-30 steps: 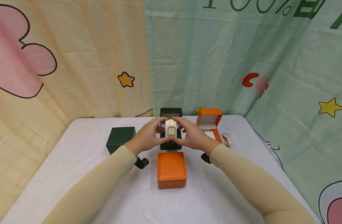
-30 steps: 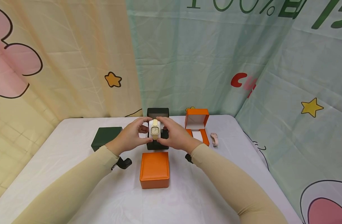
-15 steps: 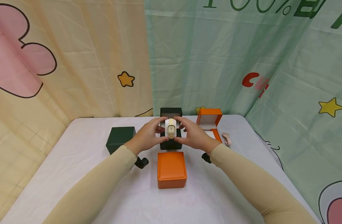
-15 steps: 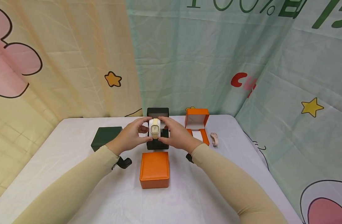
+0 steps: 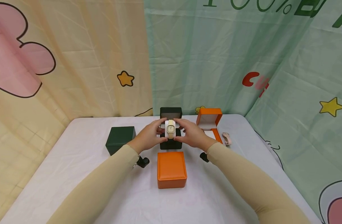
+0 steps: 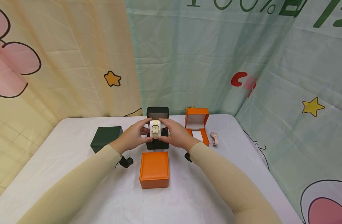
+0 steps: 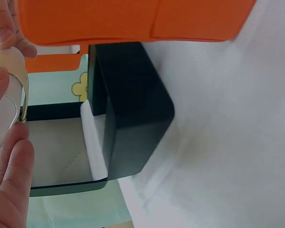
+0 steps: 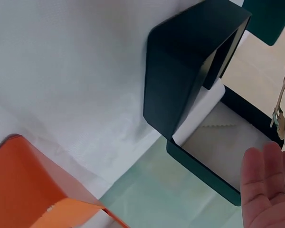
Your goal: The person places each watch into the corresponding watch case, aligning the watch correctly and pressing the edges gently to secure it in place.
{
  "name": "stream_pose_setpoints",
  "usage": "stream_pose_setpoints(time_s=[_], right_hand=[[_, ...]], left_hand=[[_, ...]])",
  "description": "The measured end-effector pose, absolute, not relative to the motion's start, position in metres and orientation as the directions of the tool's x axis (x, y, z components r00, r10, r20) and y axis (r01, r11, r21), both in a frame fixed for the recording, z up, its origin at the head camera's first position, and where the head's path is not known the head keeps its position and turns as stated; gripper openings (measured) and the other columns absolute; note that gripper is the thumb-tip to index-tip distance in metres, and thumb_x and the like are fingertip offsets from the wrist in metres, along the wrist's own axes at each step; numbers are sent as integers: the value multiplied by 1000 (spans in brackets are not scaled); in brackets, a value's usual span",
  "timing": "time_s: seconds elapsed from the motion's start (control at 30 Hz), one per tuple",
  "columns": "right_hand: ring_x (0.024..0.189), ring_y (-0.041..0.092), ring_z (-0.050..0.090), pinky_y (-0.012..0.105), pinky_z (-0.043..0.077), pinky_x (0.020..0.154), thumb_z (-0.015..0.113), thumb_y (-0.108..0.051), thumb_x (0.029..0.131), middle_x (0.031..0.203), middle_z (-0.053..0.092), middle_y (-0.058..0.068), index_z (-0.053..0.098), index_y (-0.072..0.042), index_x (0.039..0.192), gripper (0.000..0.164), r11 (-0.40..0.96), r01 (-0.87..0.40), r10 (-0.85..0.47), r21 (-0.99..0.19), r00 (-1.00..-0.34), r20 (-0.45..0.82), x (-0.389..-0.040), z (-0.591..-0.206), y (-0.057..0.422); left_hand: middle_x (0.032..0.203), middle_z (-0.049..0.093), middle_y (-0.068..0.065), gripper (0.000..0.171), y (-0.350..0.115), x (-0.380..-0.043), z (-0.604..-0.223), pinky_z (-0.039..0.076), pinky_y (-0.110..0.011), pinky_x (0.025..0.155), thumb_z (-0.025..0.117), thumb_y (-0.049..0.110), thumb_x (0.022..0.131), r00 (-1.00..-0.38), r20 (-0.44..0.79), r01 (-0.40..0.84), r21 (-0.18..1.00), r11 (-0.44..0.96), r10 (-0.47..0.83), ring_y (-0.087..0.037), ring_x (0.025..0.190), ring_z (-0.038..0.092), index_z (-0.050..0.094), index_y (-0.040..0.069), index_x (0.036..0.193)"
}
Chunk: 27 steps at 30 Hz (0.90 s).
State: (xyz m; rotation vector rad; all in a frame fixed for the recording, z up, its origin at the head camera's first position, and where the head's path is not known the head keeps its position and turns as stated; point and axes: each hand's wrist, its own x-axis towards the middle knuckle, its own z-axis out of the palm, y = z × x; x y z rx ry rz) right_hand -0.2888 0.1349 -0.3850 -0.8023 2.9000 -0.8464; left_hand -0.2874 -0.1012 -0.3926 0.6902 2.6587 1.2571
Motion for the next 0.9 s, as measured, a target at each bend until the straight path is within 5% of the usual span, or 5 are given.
stream_pose_setpoints(time_s=[0.9], right_hand=[[125,28,64,44,58,103,84,-29,92,152,59,6,44,-18,160,79,778,-378,-440,-503,-898,-7,-313,-413,129]], left_hand=[[154,57,-10,83,-95,-308,-423,56,-48,107,84,26,92,-929,-32,252,676,693,369,-28,130,64,40,19,161]])
